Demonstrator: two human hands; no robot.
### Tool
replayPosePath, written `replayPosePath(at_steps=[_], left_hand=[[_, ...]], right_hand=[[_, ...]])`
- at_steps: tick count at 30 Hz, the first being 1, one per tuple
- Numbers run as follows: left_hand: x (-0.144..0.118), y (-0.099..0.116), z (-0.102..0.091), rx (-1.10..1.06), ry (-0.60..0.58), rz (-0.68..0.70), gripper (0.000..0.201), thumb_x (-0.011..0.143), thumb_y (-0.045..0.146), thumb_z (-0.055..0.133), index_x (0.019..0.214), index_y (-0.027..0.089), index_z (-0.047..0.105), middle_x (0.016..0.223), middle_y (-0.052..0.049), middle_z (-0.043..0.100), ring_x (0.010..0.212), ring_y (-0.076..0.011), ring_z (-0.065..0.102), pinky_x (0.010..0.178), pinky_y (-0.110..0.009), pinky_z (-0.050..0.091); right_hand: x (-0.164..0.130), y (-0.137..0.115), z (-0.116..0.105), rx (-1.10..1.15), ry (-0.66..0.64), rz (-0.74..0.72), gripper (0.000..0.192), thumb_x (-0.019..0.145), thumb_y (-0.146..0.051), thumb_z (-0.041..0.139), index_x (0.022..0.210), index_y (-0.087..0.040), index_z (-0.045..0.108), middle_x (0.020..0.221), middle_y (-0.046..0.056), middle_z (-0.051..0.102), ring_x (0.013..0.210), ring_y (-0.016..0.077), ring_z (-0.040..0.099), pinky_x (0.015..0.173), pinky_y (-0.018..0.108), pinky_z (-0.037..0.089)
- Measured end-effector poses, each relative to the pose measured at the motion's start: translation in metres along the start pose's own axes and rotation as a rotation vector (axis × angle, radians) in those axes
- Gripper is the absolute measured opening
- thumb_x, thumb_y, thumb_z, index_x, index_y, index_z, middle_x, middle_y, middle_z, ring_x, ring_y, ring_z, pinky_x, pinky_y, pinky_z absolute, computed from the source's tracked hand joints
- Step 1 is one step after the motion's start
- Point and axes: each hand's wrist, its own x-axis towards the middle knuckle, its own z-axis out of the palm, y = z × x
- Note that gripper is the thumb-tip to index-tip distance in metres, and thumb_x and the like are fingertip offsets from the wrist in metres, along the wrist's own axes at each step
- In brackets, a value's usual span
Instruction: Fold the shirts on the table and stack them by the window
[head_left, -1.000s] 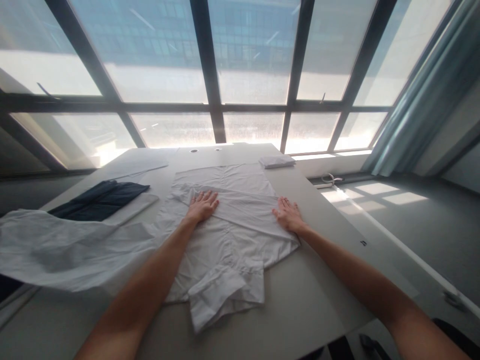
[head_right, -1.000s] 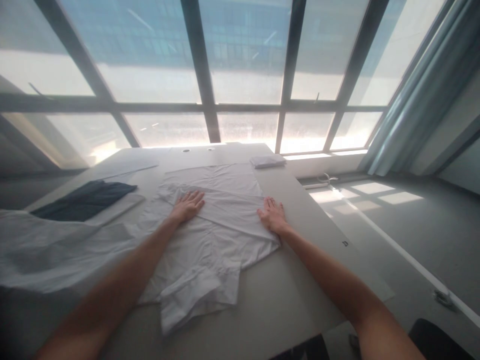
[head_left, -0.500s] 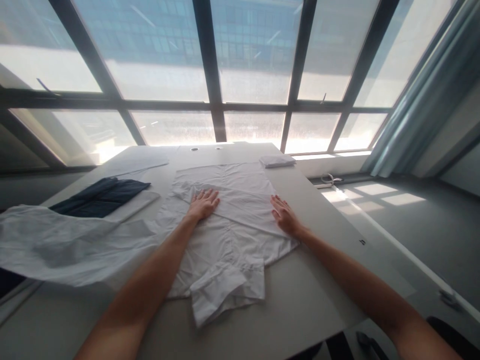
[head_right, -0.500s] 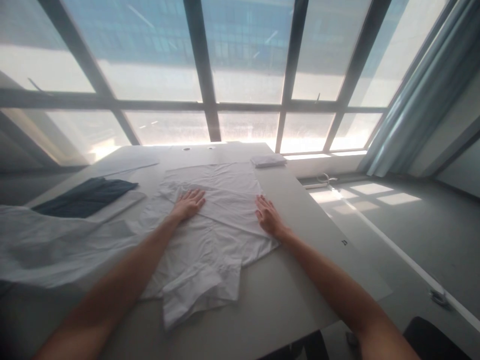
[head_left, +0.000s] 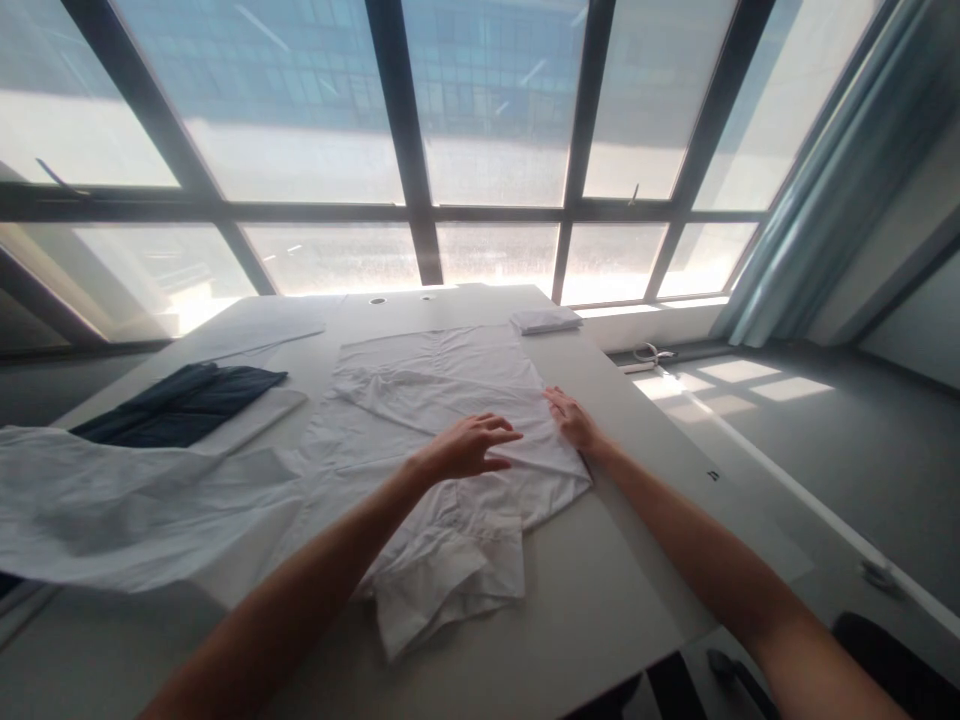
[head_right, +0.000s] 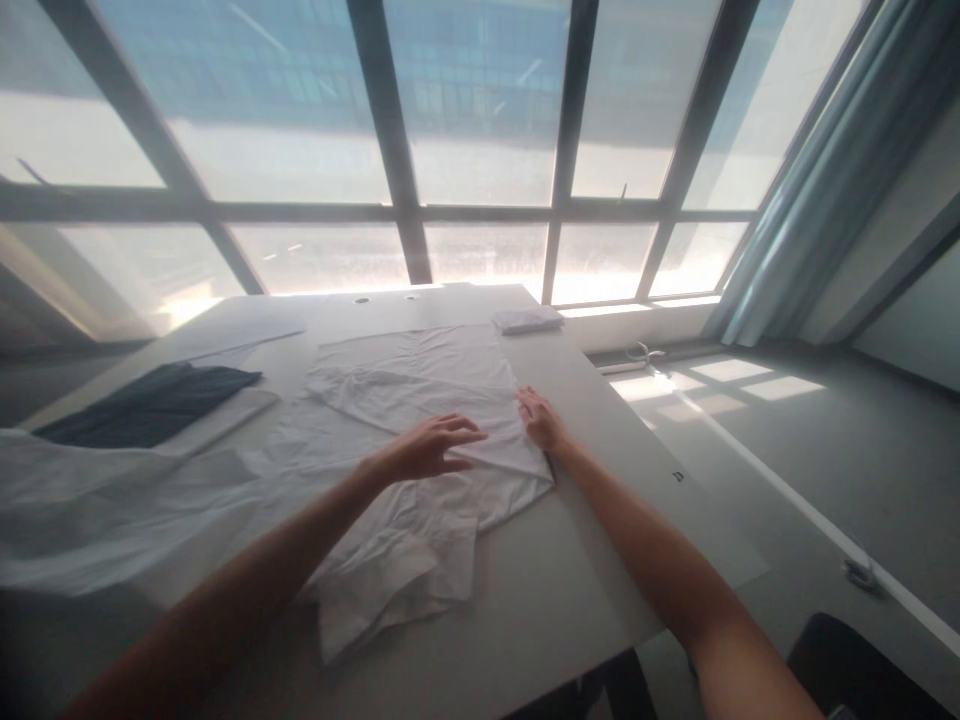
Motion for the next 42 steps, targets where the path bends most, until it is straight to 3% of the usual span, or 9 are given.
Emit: replayPosePath(at_steps=[3, 6, 18, 21, 25, 28, 31, 38, 42], left_hand=[[0.011, 0.025, 0.011, 0.056, -0.029, 0.075, 0.016, 0.102, 0.031, 0.061, 0.109, 0.023, 0.072, 0.106, -0.007, 0.070, 0.095, -0.0192, 0.065, 0.086, -0.030, 0.051], [0.012, 0.026, 0.019, 0.144, -0.029, 0.064, 0.022, 0.104, 0.021, 0.054, 0.088, 0.020, 0.067, 0.093, -0.005, 0.066, 0.084, -0.0176, 0.061, 0.077, -0.029, 0.049], [0.005, 0.015, 0.009, 0.146, -0.011, 0.036, 0.023, 0.104, 0.022, 0.052, 0.086, 0.021, 0.065, 0.091, -0.005, 0.065, 0.088, -0.0184, 0.060, 0.082, -0.031, 0.047], [0.003, 0.014, 0.011, 0.065, 0.011, -0.010, 0.027, 0.107, 0.030, 0.047, 0.094, 0.022, 0.070, 0.099, -0.006, 0.070, 0.093, -0.0189, 0.063, 0.089, -0.032, 0.049], [0.000, 0.009, 0.025, 0.031, 0.087, -0.128, 0.039, 0.109, 0.038, 0.038, 0.138, 0.025, 0.062, 0.142, -0.011, 0.062, 0.134, -0.0246, 0.053, 0.112, -0.042, 0.040], [-0.001, 0.003, 0.038, 0.042, -0.022, -0.213, 0.052, 0.110, 0.049, 0.033, 0.155, 0.028, 0.045, 0.163, -0.009, 0.041, 0.153, -0.0281, 0.030, 0.123, -0.051, 0.025], [-0.002, -0.002, 0.045, 0.044, -0.120, -0.261, 0.058, 0.109, 0.056, 0.027, 0.161, 0.031, 0.036, 0.168, -0.007, 0.031, 0.157, -0.0286, 0.021, 0.125, -0.054, 0.016], [-0.001, 0.000, 0.041, 0.027, -0.163, -0.281, 0.060, 0.109, 0.058, 0.023, 0.163, 0.031, 0.030, 0.170, -0.006, 0.025, 0.158, -0.0273, 0.016, 0.126, -0.054, 0.011], [-0.001, 0.000, 0.041, 0.016, -0.162, -0.275, 0.059, 0.109, 0.057, 0.024, 0.163, 0.032, 0.029, 0.170, -0.006, 0.024, 0.158, -0.0277, 0.015, 0.126, -0.054, 0.010]], right_hand=[[0.002, 0.005, -0.003, 0.042, 0.087, 0.041, 0.049, 0.102, -0.025, 0.036, 0.144, -0.019, 0.061, 0.151, 0.008, 0.057, 0.147, 0.0201, 0.043, 0.123, 0.038, 0.031], [0.002, 0.006, -0.004, 0.050, 0.103, 0.043, 0.048, 0.102, -0.025, 0.036, 0.141, -0.018, 0.063, 0.149, 0.010, 0.059, 0.145, 0.0203, 0.045, 0.122, 0.035, 0.032], [0.001, 0.003, -0.009, 0.002, 0.100, 0.125, 0.053, 0.098, -0.018, 0.034, 0.144, -0.018, 0.060, 0.151, 0.009, 0.057, 0.144, 0.0196, 0.046, 0.120, 0.034, 0.034], [0.002, 0.004, -0.011, -0.062, 0.099, 0.156, 0.057, 0.098, -0.016, 0.031, 0.150, -0.016, 0.055, 0.152, 0.010, 0.055, 0.145, 0.0191, 0.046, 0.121, 0.034, 0.034], [0.000, 0.000, -0.009, -0.107, 0.060, 0.005, 0.057, 0.101, -0.023, 0.034, 0.157, -0.019, 0.045, 0.160, 0.007, 0.045, 0.153, 0.0197, 0.031, 0.125, 0.040, 0.026], [-0.005, -0.008, -0.004, -0.156, -0.143, -0.137, 0.057, 0.106, -0.037, 0.035, 0.160, -0.022, 0.038, 0.168, 0.006, 0.030, 0.157, 0.0227, 0.018, 0.127, 0.049, 0.014], [-0.008, -0.009, -0.002, -0.252, -0.241, -0.036, 0.061, 0.107, -0.046, 0.031, 0.164, -0.023, 0.029, 0.170, 0.008, 0.020, 0.158, 0.0264, 0.014, 0.125, 0.058, 0.005], [-0.003, 0.018, -0.021, -0.253, -0.054, 0.208, 0.056, 0.108, -0.034, 0.026, 0.161, -0.020, 0.035, 0.168, 0.014, 0.030, 0.156, 0.0260, 0.022, 0.125, 0.057, 0.014], [-0.006, 0.000, -0.015, -0.180, -0.039, 0.003, 0.057, 0.106, -0.030, 0.028, 0.162, -0.020, 0.033, 0.169, 0.009, 0.027, 0.157, 0.0207, 0.019, 0.127, 0.048, 0.014]])
